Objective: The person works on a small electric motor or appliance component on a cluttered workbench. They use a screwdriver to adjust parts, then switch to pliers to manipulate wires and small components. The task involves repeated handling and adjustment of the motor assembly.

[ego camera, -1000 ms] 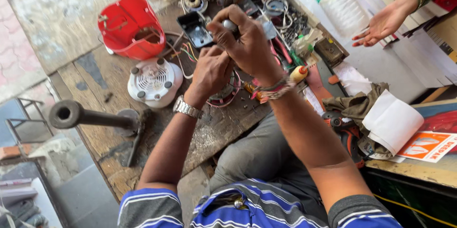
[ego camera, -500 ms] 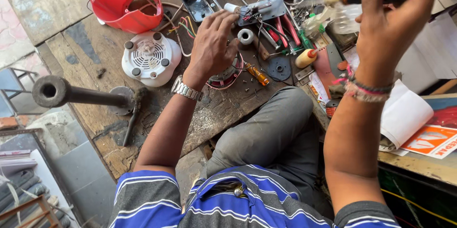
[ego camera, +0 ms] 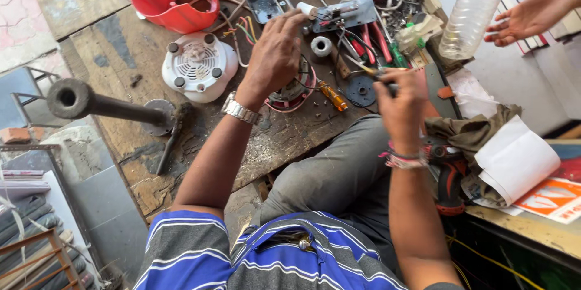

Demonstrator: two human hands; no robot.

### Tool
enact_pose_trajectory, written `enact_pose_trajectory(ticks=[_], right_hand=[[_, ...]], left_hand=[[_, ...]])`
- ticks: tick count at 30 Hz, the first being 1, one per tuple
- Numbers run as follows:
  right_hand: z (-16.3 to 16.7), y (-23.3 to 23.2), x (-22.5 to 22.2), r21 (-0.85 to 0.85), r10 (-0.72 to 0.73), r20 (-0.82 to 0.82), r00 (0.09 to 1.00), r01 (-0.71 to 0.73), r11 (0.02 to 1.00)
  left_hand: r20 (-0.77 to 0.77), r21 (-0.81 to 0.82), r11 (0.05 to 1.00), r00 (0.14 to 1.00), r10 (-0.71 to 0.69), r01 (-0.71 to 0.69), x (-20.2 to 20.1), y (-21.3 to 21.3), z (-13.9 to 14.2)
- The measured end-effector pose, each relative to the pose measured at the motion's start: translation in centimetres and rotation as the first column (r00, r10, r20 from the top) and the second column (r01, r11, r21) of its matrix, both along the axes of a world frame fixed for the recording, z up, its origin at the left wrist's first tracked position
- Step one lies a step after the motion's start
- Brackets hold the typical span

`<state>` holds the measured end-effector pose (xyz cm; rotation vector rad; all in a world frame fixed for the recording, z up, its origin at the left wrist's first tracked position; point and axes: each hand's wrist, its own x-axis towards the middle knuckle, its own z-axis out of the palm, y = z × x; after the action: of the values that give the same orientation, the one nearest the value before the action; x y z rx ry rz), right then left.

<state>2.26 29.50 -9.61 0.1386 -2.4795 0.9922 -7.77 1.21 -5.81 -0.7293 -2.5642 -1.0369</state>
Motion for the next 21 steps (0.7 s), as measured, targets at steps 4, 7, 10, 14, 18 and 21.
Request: enact_pose_trajectory(ticks=[4, 7, 10, 14, 18, 21], right_hand=[[-3.7, -0.5, -2.0, 0.072, 0.132, 0.173, 0.976, -0.146, 0.987], [-4.4, -0.8, -3.5, 0.204, 0.180, 0.267, 0.947, -0.238, 0.949], [-4.1, -1.3, -5.4, 0.306, 0.144, 0.320, 0.937, -0.246, 0.920], [-3.7, -3.0, -8.2, 0.344, 0.025, 0.283, 0.959, -0.126, 0.931], [-3.4, -5.0, -10.7, 0.558, -0.091, 0.242, 0.966, -0.062, 0.827], [-3.5, -6.1, -11.4, 0.641, -0.188, 0.272, 0.944, -0.032, 0.767]], left_hand=[[0.020, 0.036, 0.999, 1.000, -0.019, 0.019, 0.1, 0.1, 0.2], [0.011, 0.037, 0.999, 1.000, -0.009, 0.009, 0.3, -0.2, 0.3], [0.008, 0.056, 0.998, 1.000, -0.004, 0.003, 0.4, -0.2, 0.2], [0.007, 0.065, 0.998, 1.000, 0.012, -0.012, 0.3, -0.1, 0.2], [0.051, 0.097, 0.995, 0.999, 0.010, -0.015, 0.1, 0.1, 0.4], [0.048, 0.089, 0.995, 0.998, 0.029, -0.034, 0.1, 0.0, 0.3]])
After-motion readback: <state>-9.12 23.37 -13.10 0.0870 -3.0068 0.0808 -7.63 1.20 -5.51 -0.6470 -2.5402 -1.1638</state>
